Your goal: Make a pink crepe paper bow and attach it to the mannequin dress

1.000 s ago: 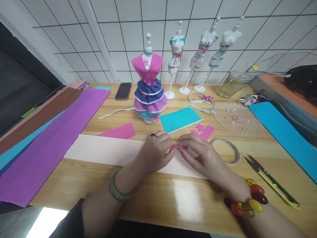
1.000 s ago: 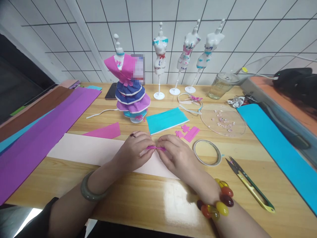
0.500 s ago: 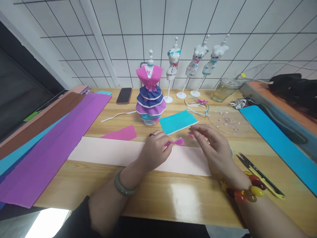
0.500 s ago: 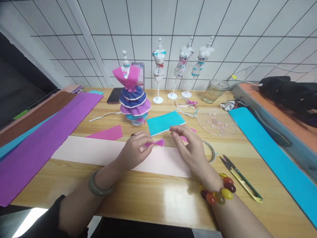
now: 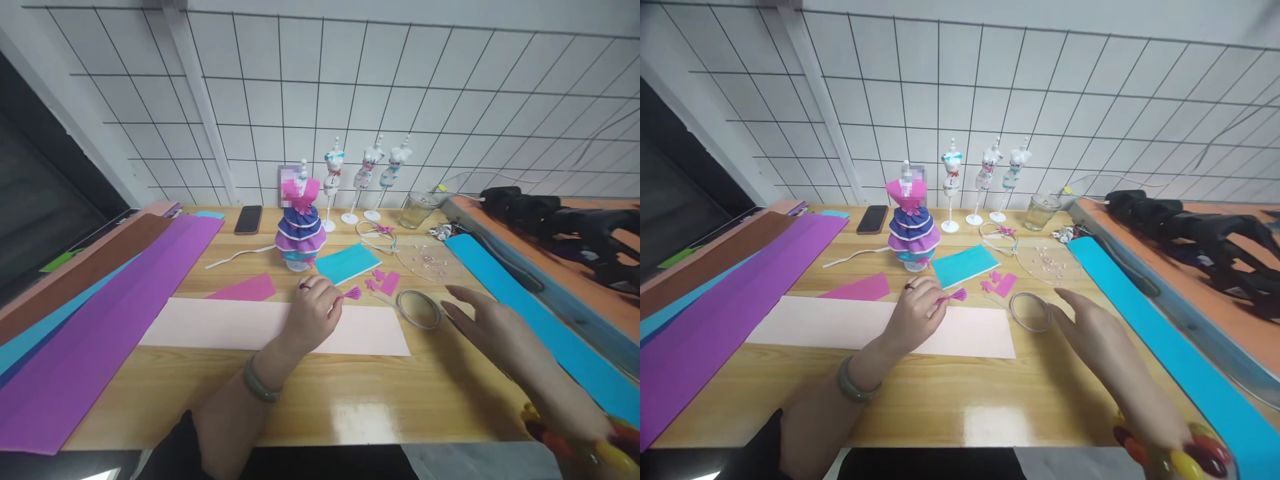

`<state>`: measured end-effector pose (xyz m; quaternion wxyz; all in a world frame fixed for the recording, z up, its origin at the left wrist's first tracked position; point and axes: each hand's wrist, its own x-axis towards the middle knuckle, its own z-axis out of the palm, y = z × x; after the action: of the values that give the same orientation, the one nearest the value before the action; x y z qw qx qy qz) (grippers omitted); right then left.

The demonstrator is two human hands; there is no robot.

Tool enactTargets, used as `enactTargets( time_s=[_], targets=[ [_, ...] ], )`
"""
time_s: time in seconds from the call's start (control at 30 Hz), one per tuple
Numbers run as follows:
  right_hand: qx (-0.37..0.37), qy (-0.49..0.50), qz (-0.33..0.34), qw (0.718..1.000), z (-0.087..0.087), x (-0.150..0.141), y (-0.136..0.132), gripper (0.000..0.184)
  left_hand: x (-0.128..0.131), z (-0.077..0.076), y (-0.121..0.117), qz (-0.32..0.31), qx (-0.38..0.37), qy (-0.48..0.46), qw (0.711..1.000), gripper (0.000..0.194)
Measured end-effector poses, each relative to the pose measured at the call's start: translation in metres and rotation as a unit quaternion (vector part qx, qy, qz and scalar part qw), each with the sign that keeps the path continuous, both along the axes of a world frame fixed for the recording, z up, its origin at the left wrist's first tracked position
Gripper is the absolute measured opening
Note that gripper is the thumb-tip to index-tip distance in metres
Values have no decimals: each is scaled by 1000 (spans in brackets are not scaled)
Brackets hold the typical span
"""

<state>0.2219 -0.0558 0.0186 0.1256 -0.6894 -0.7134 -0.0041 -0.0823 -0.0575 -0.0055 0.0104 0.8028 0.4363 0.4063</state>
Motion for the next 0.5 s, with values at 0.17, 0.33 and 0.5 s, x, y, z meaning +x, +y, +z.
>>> enactTargets(
  time_s=[0.17,0.33,0.5],
  targets=[
    [-44,-113,-33,992,-41,40,-38,39,2,0,-1,-4,-9,-76,997,9],
    [-6,-150,16,989,-61,48,-61,39,3,1,-2,10,-55,-141,988,8],
    [13,-107,-75,991,-56,53,-66,45,4,4,-3,19,-62,-173,983,8]
  ],
)
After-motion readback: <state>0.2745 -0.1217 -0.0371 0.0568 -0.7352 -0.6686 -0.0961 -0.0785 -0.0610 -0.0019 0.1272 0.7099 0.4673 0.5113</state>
